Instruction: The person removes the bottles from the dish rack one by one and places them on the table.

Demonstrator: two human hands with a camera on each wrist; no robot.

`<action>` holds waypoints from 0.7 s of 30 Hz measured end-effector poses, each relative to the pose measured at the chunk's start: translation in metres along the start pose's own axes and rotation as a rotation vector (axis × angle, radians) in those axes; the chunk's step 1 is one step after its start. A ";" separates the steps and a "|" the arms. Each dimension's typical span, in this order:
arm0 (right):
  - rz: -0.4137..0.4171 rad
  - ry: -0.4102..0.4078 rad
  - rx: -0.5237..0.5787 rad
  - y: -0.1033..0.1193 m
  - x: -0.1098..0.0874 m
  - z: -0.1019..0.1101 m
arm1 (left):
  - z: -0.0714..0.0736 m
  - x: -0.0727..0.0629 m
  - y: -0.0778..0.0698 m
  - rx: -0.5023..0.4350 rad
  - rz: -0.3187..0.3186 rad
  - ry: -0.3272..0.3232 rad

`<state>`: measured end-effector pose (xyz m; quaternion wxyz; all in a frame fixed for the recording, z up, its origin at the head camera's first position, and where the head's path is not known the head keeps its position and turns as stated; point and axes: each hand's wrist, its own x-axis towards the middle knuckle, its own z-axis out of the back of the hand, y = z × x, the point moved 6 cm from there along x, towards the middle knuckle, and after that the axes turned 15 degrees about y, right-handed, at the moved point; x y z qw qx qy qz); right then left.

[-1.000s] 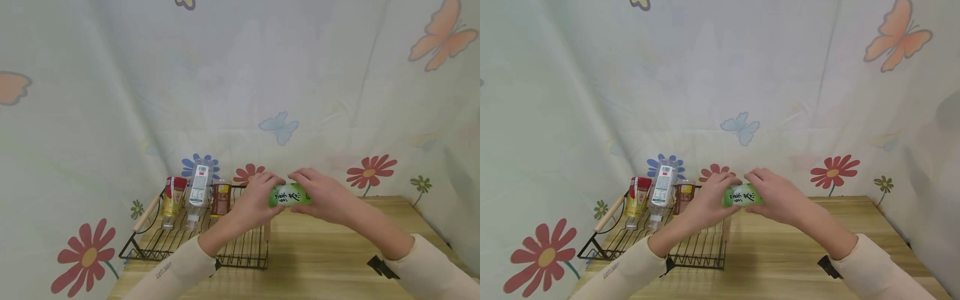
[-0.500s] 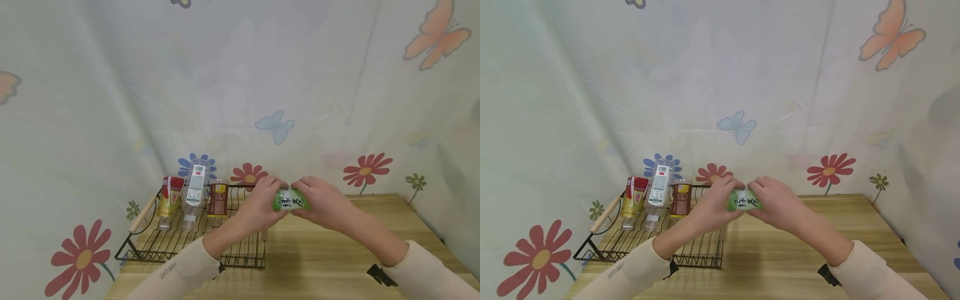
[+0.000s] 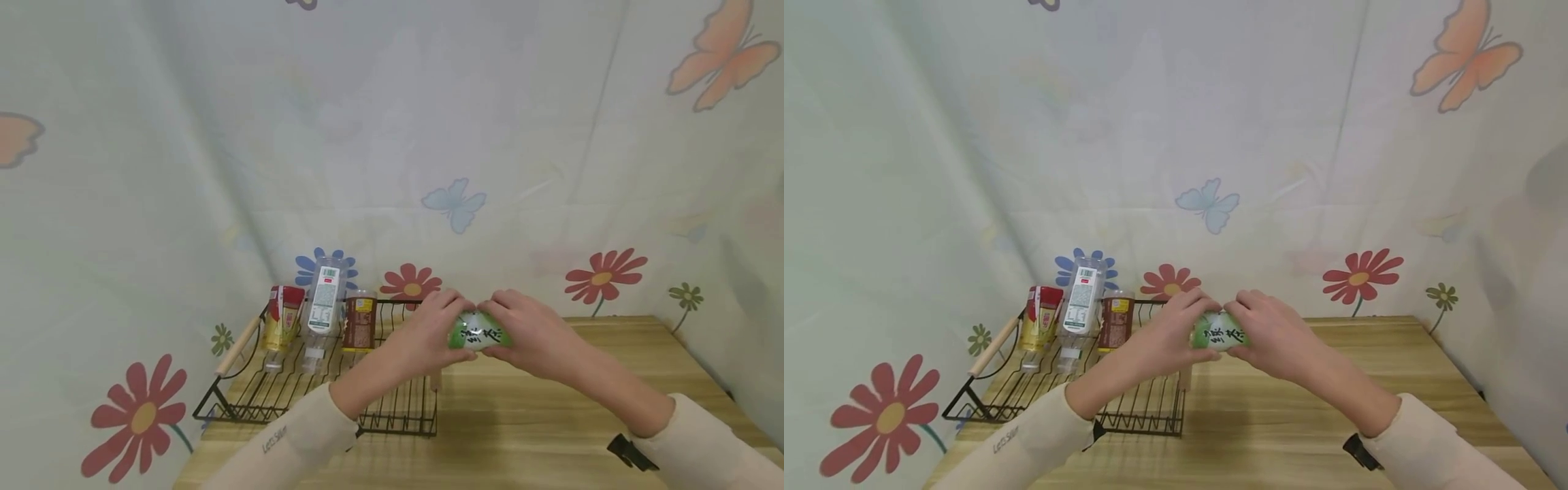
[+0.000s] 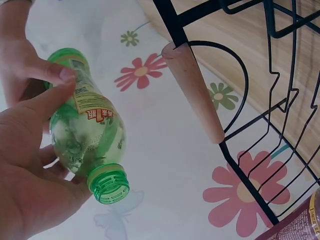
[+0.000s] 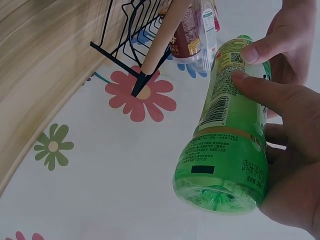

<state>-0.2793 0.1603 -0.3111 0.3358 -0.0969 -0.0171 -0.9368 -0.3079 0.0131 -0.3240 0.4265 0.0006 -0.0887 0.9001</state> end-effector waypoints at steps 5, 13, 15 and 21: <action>0.006 0.000 -0.013 0.001 -0.003 0.000 | -0.001 -0.001 -0.001 0.034 -0.033 -0.007; 0.034 0.005 -0.021 0.000 -0.007 0.008 | 0.003 -0.007 0.001 0.025 -0.011 0.020; 0.036 0.019 -0.012 -0.002 -0.009 0.010 | 0.005 -0.012 0.005 -0.015 0.014 0.044; 0.009 0.058 0.056 -0.017 -0.026 0.018 | 0.019 -0.040 0.026 -0.199 0.081 0.047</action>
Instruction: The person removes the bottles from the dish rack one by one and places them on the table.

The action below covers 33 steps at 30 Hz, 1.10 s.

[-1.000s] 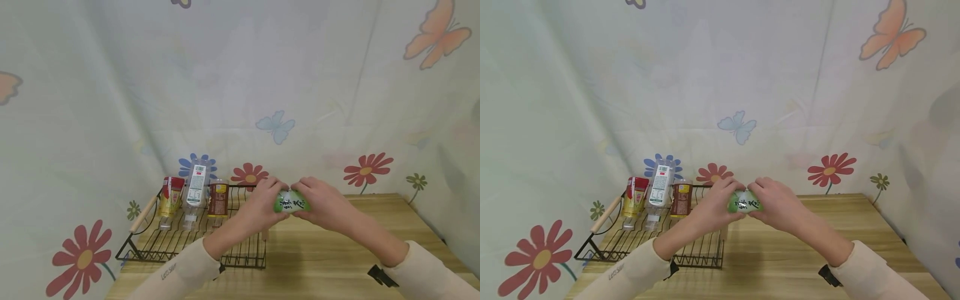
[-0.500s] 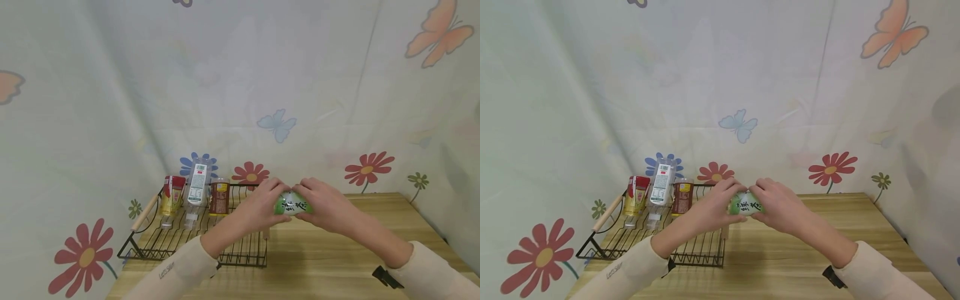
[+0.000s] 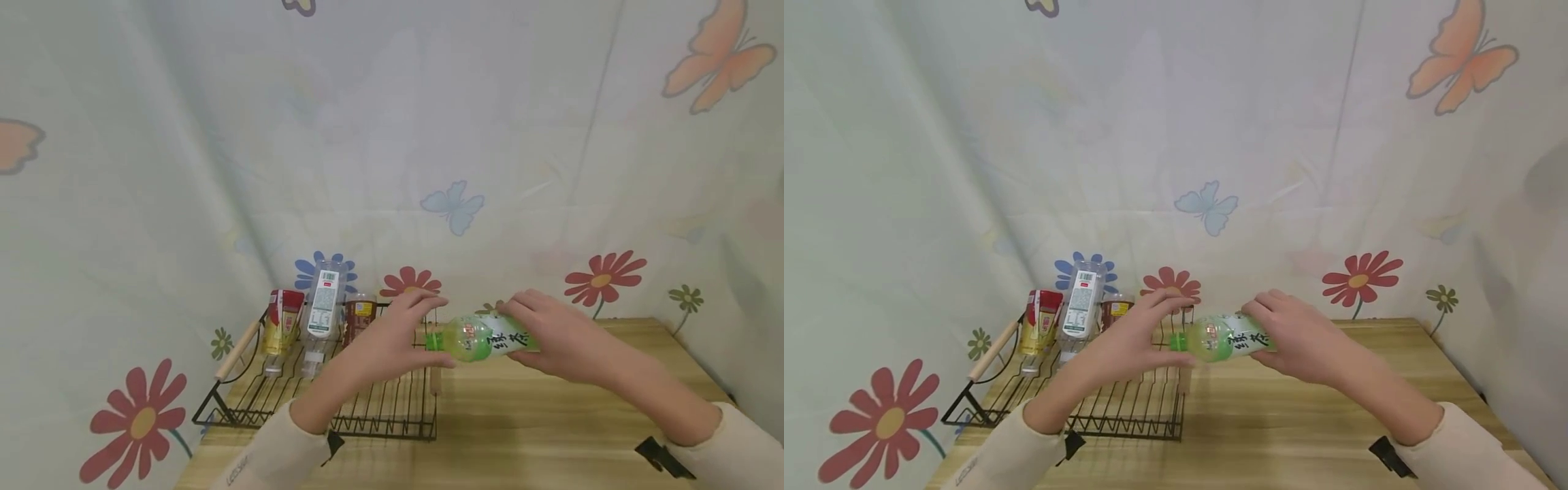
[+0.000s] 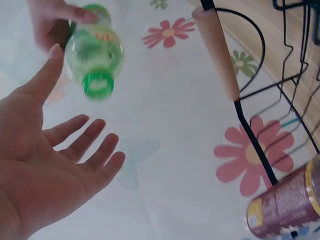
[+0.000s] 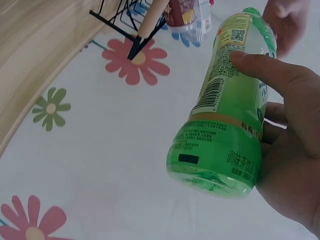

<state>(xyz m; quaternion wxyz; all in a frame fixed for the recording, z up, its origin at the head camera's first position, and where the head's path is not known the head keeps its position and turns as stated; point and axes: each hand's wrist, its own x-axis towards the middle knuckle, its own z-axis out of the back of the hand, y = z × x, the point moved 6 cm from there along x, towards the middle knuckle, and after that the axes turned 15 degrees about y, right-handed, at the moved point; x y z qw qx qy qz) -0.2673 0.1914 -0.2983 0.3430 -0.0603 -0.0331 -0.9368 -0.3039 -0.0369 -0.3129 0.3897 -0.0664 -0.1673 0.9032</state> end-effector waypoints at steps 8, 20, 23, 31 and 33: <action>-0.033 -0.098 0.132 -0.032 -0.034 0.018 | 0.010 -0.036 0.050 -0.151 0.147 -0.095; -0.147 -0.218 0.364 -0.092 -0.079 0.020 | -0.009 -0.054 0.107 -0.283 0.315 -0.364; -0.213 -0.218 0.436 -0.107 -0.087 0.014 | -0.017 -0.053 0.117 -0.296 0.347 -0.392; -0.404 -0.230 0.577 -0.146 -0.111 -0.005 | -0.038 -0.049 0.139 -0.375 0.439 -0.391; -0.440 -0.263 0.605 -0.156 -0.119 -0.009 | -0.044 -0.046 0.143 -0.376 0.457 -0.368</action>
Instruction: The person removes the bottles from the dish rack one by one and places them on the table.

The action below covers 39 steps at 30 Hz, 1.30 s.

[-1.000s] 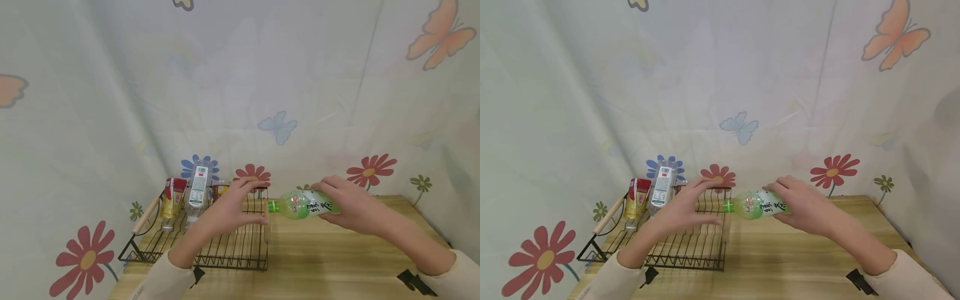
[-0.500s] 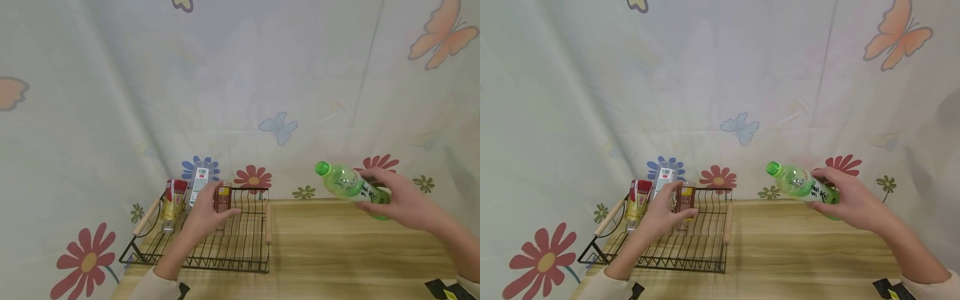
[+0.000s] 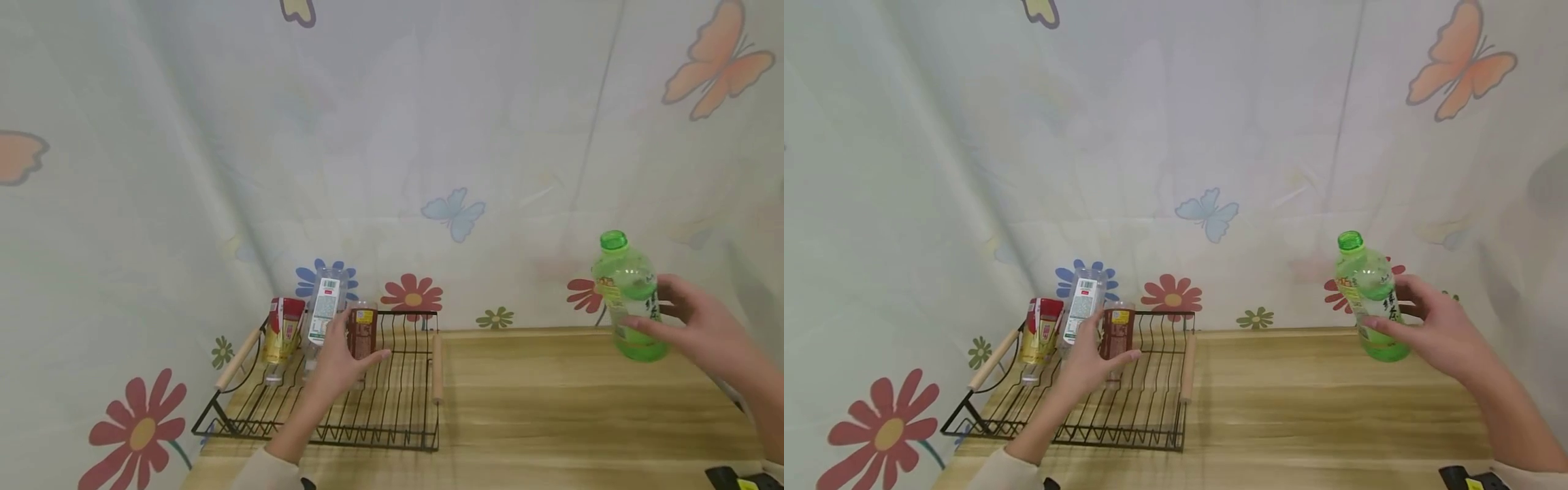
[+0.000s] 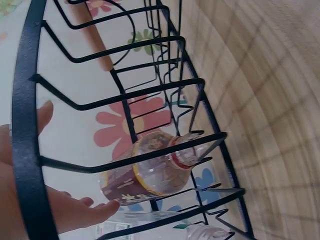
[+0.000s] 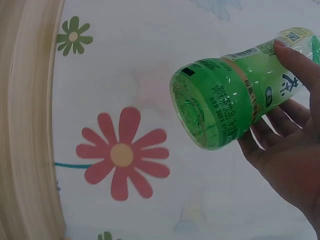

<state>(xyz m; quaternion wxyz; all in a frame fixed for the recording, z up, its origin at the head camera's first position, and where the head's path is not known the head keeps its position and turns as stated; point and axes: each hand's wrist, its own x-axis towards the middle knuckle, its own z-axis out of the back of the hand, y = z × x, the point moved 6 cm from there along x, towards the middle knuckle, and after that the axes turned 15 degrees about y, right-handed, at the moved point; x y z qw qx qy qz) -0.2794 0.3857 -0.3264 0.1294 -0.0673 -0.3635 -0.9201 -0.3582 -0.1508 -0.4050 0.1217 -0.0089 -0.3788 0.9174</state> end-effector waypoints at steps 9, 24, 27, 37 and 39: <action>0.007 -0.105 0.091 -0.044 -0.009 0.012 | -0.010 0.005 0.013 -0.006 0.039 0.005; -0.121 -0.064 0.124 -0.121 -0.003 0.004 | -0.025 0.009 0.025 0.004 0.074 0.022; -0.142 -0.109 0.146 -0.133 -0.005 0.003 | -0.026 0.011 0.023 0.010 0.053 0.022; -0.261 -0.154 0.103 -0.175 -0.005 -0.009 | -0.022 0.013 0.021 0.033 0.048 0.008; -0.277 -0.138 0.108 -0.182 -0.004 -0.013 | -0.020 0.012 0.021 0.030 0.045 0.007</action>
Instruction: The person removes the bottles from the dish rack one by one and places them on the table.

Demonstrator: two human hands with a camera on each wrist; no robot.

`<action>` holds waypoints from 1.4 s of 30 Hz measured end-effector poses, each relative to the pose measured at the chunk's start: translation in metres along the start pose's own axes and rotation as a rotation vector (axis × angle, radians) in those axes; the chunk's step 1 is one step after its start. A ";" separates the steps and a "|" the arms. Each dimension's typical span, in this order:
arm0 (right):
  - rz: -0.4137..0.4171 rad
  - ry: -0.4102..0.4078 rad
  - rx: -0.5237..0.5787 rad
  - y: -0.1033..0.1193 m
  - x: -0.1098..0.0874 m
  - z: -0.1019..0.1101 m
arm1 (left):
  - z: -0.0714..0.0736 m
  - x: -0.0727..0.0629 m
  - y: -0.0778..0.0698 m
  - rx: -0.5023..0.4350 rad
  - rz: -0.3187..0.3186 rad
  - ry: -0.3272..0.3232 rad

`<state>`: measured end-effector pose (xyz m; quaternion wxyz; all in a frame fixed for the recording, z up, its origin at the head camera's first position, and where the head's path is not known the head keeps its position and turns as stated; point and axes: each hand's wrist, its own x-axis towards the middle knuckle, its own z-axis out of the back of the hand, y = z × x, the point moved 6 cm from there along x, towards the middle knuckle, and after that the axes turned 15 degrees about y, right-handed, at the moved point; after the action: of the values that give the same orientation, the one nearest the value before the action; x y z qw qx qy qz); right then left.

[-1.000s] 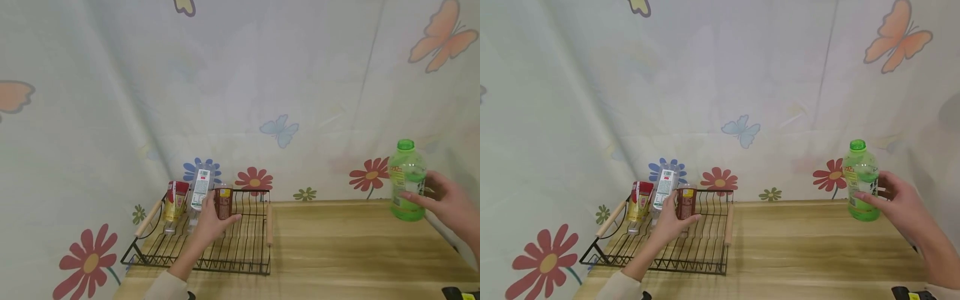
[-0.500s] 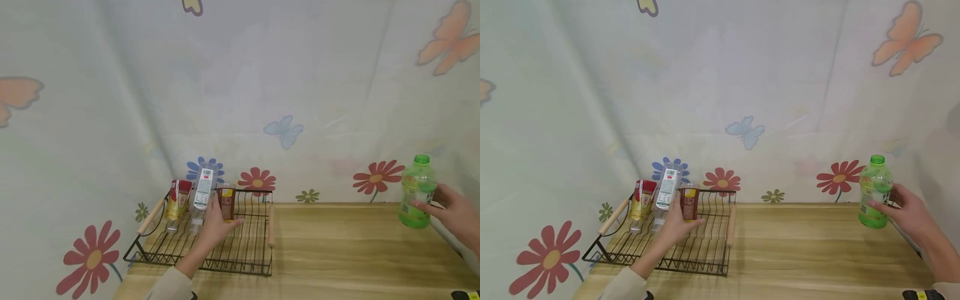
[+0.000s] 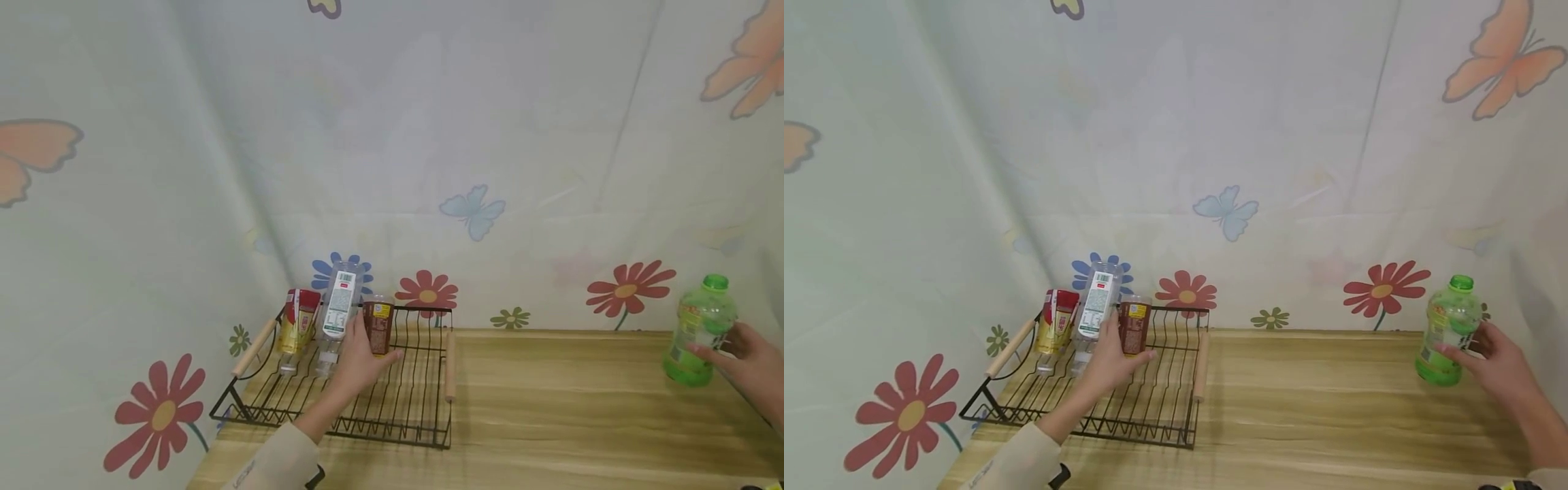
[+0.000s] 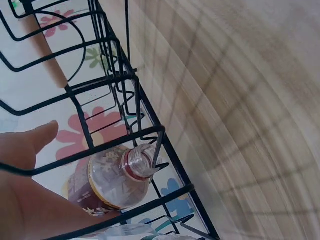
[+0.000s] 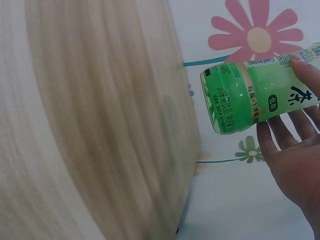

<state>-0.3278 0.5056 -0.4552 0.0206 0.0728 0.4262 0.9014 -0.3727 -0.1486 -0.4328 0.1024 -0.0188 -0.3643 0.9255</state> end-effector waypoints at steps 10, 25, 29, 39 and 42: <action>-0.042 0.102 0.018 -0.010 0.002 -0.009 | 0.002 0.001 -0.001 -0.008 0.009 -0.027; -0.039 0.142 0.047 -0.038 0.007 -0.014 | 0.002 0.007 -0.002 0.115 0.087 0.007; -0.030 0.156 0.025 -0.034 0.007 -0.014 | 0.002 0.010 0.001 0.160 0.088 -0.010; -0.113 0.165 -0.065 -0.026 0.006 -0.010 | 0.004 0.014 0.004 0.211 0.070 -0.006; -0.116 0.166 -0.067 -0.024 0.006 -0.010 | 0.002 0.016 0.005 0.217 0.068 0.007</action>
<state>-0.3354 0.5139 -0.4788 0.0399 -0.0276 0.3998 0.9153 -0.3896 -0.1507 -0.4339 0.0736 -0.0233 -0.2607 0.9623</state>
